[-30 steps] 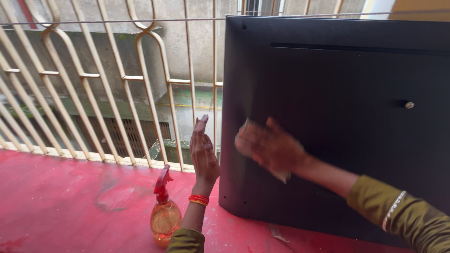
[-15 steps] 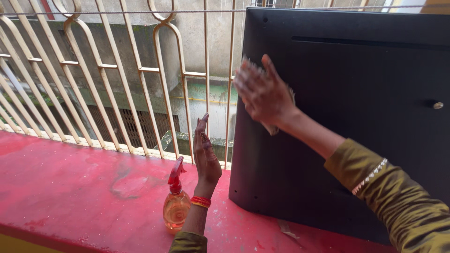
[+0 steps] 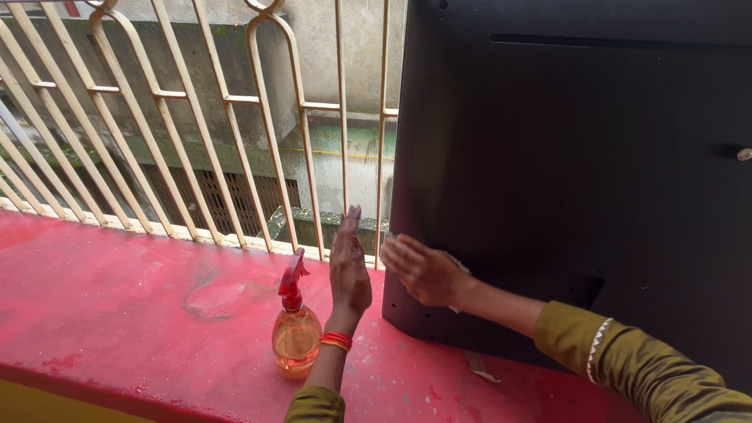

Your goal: The person wipes the back of a black flat-screen TV with a cloth. They spray a cleaning solution onto the cloth and continue wiping the TV's back surface and edges.

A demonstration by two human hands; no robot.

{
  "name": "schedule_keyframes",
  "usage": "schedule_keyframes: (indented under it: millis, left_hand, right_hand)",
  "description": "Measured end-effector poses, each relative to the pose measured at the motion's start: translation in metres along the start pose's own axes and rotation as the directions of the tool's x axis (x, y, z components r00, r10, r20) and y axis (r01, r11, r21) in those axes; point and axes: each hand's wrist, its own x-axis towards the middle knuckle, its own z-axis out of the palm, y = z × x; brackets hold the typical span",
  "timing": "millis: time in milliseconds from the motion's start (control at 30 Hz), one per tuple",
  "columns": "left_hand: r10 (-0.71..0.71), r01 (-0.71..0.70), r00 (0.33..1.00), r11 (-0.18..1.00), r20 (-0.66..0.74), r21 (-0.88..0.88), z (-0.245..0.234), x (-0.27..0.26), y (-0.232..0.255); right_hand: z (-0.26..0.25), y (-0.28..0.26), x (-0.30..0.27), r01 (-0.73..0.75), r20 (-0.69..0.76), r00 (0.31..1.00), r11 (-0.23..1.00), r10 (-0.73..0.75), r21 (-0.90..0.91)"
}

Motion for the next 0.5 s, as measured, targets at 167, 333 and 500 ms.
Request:
schedule_keyframes:
  millis: [167,333,500]
  left_hand:
    - [-0.064,0.052,0.994,0.991,0.091,0.124,0.017,-0.033,-0.020]
    - [-0.097,0.075,0.989,0.979,0.109,0.190,0.030,-0.060,-0.030]
    - [-0.080,0.058,0.995,0.949,0.058,0.311,0.047,-0.068,-0.029]
  right_hand:
    - [0.023,-0.028,-0.026,0.130,0.156,0.978,0.989,-0.140,0.070]
    - [0.027,-0.042,-0.059,0.198,0.167,0.962,0.972,-0.217,0.123]
    - [0.009,-0.037,-0.099,0.143,0.100,0.984,0.988,-0.148,0.057]
